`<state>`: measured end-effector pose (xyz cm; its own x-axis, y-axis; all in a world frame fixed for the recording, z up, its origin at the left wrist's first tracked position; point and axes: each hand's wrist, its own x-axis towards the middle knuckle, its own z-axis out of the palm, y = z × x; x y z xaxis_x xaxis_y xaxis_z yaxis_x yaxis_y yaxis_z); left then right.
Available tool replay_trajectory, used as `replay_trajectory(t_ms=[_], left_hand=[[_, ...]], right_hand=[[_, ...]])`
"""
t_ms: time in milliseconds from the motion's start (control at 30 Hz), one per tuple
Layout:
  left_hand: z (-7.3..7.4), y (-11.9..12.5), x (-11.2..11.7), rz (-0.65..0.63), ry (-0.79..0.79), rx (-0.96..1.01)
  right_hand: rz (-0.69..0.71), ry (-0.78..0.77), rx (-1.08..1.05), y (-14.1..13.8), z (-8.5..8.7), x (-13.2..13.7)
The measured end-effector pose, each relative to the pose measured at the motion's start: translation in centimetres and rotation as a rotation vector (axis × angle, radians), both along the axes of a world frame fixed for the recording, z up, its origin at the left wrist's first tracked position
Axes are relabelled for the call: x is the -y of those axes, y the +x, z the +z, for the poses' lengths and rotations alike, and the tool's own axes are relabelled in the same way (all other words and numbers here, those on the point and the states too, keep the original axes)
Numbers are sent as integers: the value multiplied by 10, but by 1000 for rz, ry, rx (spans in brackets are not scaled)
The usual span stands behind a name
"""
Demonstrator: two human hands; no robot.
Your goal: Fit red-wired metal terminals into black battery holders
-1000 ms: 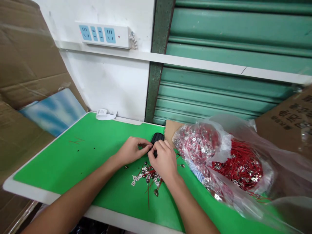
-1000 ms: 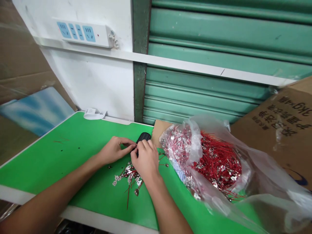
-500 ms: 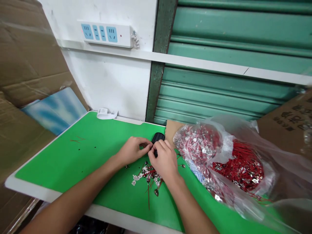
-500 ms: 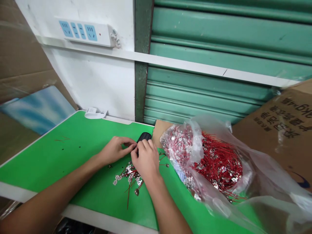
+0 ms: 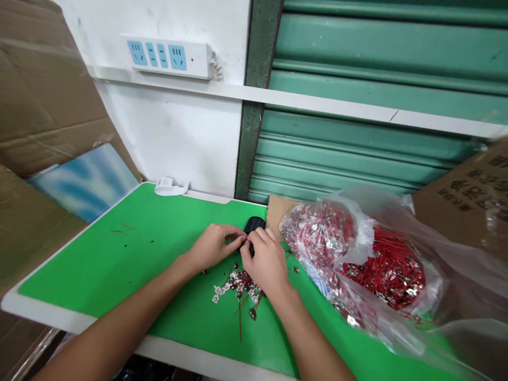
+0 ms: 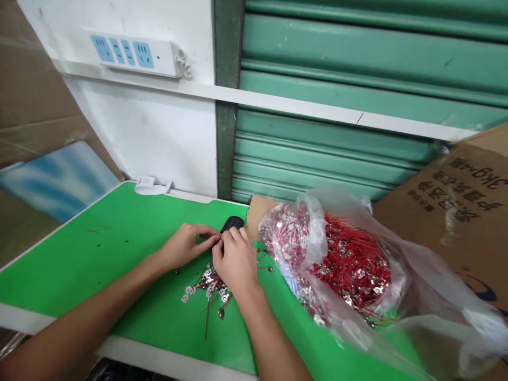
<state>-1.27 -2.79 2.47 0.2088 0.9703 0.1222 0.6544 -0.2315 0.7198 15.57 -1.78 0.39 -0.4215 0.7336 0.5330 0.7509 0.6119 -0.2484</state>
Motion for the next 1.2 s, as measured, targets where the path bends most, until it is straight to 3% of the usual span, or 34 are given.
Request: replay_trajectory(t_ms=[400,533,700,833,933,1100,1200], left_hand=[[-6,1,-1,5,43,-87],[-4,1,-1,-16,20,3],[-6,2,-2,13,20,239],[-11,2,-5,21,42,301],[-14,1,-7,36,60,285],[-14,1,-6,23,92,228],[-12,2,-5,0,104,186]], right_hand=[[25,-21,-35,-1,-3,-1],[27,-45,-82,1,-3,-2],[95,-256,-392,4,-2,-9],[140,-396,-534,3,-5,-12],[133,-311,-457,2,-5,-10],[36,-29,-137,6,0,-5],[1,70,-98,7,2,-4]])
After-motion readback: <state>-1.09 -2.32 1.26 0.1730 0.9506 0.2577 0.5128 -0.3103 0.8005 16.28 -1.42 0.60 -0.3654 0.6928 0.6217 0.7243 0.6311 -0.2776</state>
